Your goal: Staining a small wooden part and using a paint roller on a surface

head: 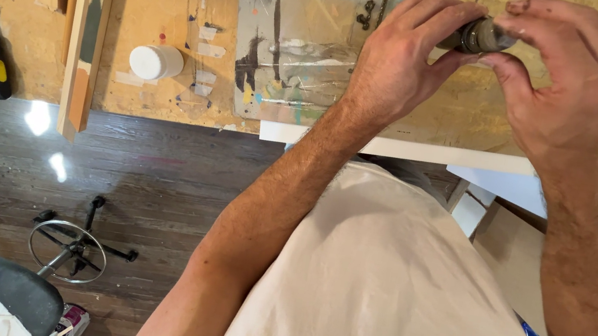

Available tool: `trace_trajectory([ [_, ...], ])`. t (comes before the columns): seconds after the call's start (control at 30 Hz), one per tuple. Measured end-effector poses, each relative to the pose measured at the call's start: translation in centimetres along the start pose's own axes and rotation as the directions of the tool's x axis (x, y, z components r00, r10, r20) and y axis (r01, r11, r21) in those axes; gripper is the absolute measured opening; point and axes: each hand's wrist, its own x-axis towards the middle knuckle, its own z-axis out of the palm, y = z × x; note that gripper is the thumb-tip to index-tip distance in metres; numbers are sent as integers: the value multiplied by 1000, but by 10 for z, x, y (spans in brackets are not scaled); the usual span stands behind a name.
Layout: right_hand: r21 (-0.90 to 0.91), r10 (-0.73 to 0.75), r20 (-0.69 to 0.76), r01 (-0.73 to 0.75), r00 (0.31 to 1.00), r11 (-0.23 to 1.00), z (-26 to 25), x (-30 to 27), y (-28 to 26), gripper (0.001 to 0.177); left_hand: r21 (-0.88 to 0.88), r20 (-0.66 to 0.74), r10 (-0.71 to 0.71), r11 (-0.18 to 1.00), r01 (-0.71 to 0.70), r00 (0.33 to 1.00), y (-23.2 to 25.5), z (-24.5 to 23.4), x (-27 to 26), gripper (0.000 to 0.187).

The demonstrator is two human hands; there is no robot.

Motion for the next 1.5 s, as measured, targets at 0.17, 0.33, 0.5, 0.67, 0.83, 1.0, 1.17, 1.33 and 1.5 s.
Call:
trace_trajectory([
  [0.17,-87,-84,98,92,992,992,-4,1,10,29,-91,15,27,996,-25,1000,-2,-1,0,49],
  [0.33,-264,-179,278,254,944,931,-19,9,10,13,-196,57,42,980,-31,997,-4,-2,2,47],
  [0.5,-300,-204,341,312,917,902,-23,13,16,8,-203,96,73,978,-52,993,-8,-2,1,51],
  [0.67,-485,-191,436,409,879,773,-23,3,30,12,-200,141,82,978,-53,987,-9,-1,0,54],
  [0.83,-716,31,380,273,924,643,-21,-14,33,78,-157,125,98,985,-78,987,-9,7,0,56],
  [1.0,-661,-14,448,342,894,668,-22,-14,34,46,-203,119,82,978,-56,990,-6,0,1,47],
  [1.17,-731,157,413,224,897,644,-22,-11,32,75,-215,128,68,976,-39,989,-8,1,2,48],
  [1.33,-744,131,370,209,920,634,-8,-35,49,71,-223,121,91,973,-63,988,-10,0,4,45],
  [1.5,-449,88,384,103,919,888,-14,-8,28,64,-245,125,78,968,-46,989,-13,-2,4,48],
])
